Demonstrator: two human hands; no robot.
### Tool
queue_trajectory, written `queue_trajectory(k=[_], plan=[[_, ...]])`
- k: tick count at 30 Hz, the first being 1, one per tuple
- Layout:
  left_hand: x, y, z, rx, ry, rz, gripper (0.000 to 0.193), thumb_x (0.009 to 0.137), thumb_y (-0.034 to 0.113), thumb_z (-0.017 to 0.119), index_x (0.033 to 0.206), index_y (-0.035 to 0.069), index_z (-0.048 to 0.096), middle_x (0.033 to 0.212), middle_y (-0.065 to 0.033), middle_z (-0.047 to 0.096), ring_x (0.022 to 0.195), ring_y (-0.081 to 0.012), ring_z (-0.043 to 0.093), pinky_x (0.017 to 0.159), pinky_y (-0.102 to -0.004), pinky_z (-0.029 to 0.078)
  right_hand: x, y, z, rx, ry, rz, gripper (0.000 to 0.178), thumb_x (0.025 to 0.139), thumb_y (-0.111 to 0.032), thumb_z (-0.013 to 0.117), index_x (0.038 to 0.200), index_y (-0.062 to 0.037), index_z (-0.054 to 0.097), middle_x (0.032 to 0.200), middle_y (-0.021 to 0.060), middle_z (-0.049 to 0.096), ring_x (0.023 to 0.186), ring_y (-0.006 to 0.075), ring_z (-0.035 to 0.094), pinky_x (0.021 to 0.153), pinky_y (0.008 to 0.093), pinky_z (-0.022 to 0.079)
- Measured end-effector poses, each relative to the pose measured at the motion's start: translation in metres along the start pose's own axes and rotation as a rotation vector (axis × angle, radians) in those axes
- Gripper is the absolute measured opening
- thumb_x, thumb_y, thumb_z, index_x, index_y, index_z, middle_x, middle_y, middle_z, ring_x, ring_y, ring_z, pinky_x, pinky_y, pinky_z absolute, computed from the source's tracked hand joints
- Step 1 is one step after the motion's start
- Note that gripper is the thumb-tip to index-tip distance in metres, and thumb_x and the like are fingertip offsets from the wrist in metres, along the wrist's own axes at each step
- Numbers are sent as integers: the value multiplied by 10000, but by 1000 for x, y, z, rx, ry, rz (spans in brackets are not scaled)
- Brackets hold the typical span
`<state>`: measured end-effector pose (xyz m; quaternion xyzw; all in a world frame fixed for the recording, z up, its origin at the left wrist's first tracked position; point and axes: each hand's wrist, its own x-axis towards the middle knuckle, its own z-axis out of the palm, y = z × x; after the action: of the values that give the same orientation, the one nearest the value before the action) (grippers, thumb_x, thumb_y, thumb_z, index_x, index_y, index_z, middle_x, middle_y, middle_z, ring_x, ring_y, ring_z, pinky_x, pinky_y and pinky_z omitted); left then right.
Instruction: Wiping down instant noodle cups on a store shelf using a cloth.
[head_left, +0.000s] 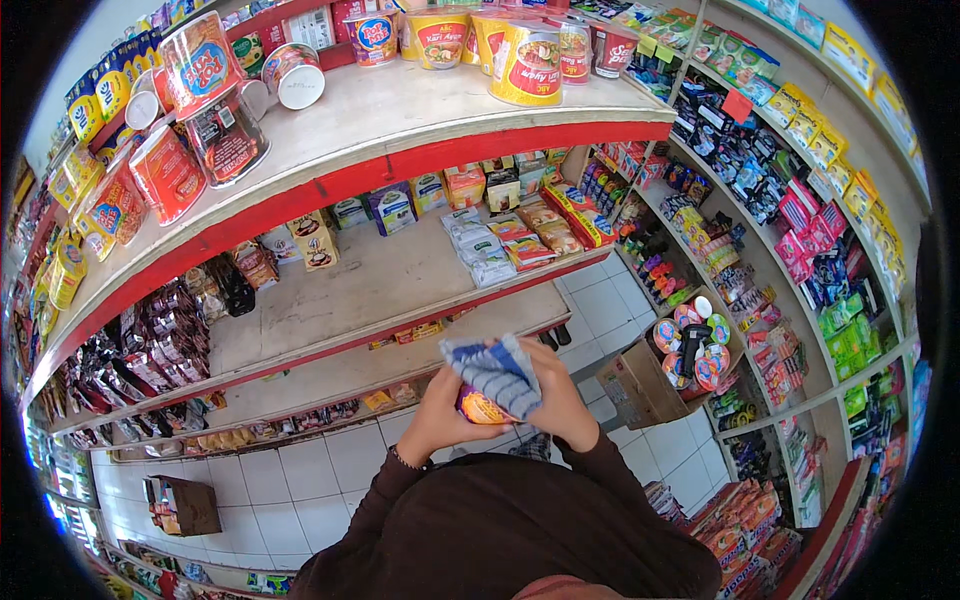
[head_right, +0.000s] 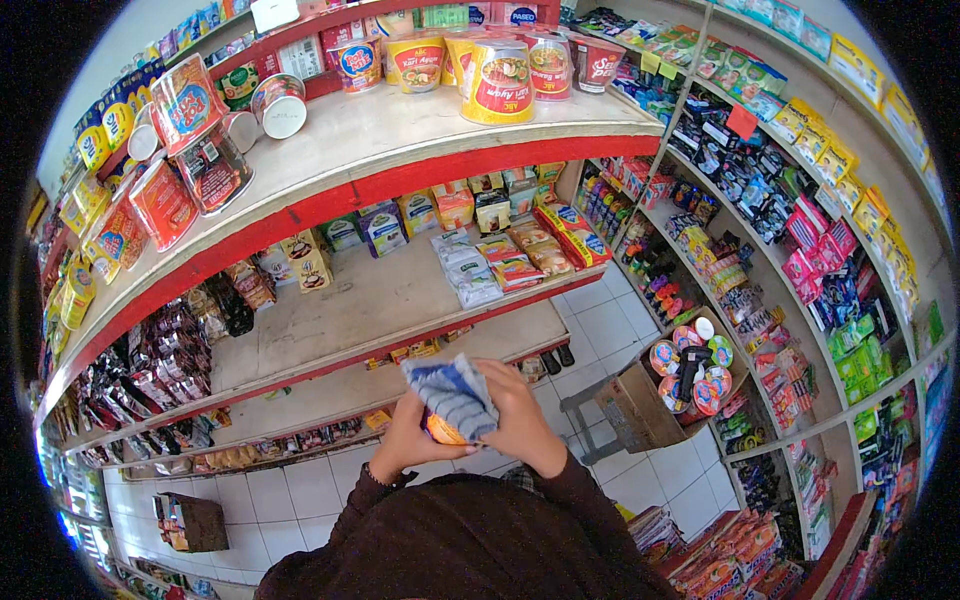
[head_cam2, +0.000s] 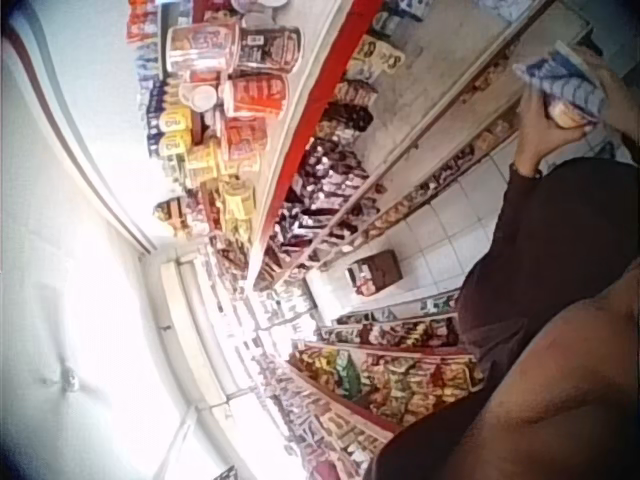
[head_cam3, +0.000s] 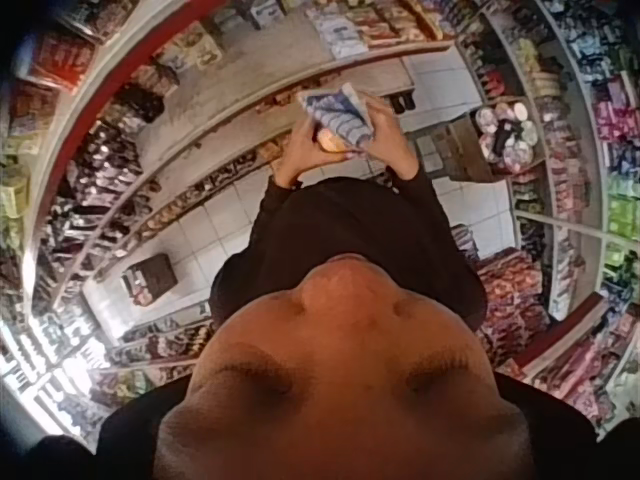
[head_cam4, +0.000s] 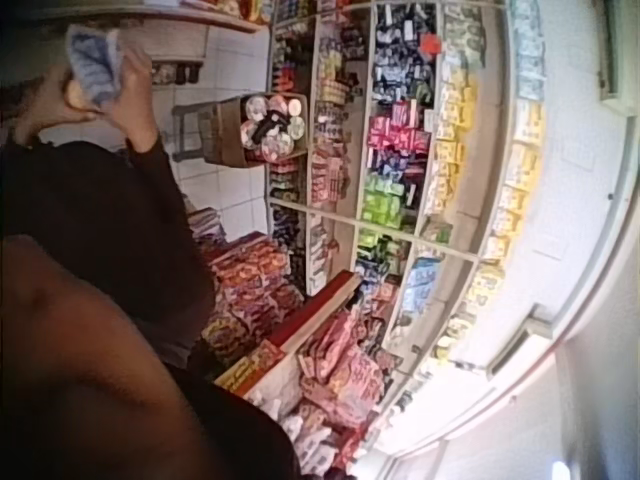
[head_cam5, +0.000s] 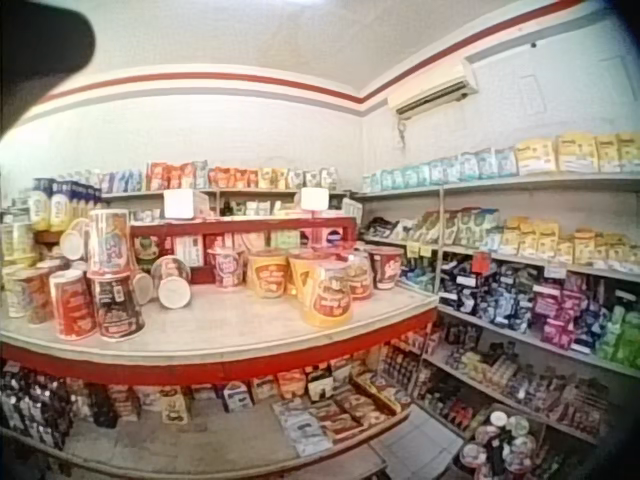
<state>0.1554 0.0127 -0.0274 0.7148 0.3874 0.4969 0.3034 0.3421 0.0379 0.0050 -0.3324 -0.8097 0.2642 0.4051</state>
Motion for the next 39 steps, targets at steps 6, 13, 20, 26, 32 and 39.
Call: queue_trajectory(k=[6,13,20,26,32,39], plan=[[-1,-10,-12,20,56,-71,750,525,335,877,1132,33,557,1002,-114,565,964,-279,583,872,-365,453,-7,-4,-4,24,-73,-50,581,570,-125,726,1114,29,590,1178,193,583,1154,369,517,982,432,376],[-4,6,-6,30,-92,-27,845,544,353,875,1240,45,509,1186,-137,562,1083,-320,564,927,-384,439,-1,-1,0,30,-15,-30,568,585,-150,729,1100,43,588,1184,203,578,1144,373,525,970,441,391],[3,-18,-14,419,-63,284,791,547,313,870,1171,-5,502,1090,-165,576,1062,-314,572,913,-360,435,1,-16,-1,3,-71,-168,597,602,-227,769,1103,44,589,1246,193,557,1136,368,533,970,440,396],[-13,-14,-21,-243,228,-156,847,539,280,888,1210,10,446,1124,-129,567,1085,-213,554,938,-351,435,-4,-17,-23,55,-199,-187,523,778,-271,658,1225,-15,570,1215,115,617,1103,286,585,944,397,416],[-19,-12,-21,-385,57,-210,966,526,266,900,1300,18,379,1254,-133,494,1159,-216,502,983,-349,405,7,-6,-17,41,-70,-79,486,757,-190,676,1194,1,584,1182,141,627,1085,293,590,924,374,434],[-15,-18,-26,-401,245,-256,926,535,242,896,1275,25,383,1216,-110,514,1126,-206,529,979,-347,419,-1,-21,-25,48,-149,-170,442,750,-215,679,1135,-7,626,1153,136,643,1056,328,603,940,400,424]])
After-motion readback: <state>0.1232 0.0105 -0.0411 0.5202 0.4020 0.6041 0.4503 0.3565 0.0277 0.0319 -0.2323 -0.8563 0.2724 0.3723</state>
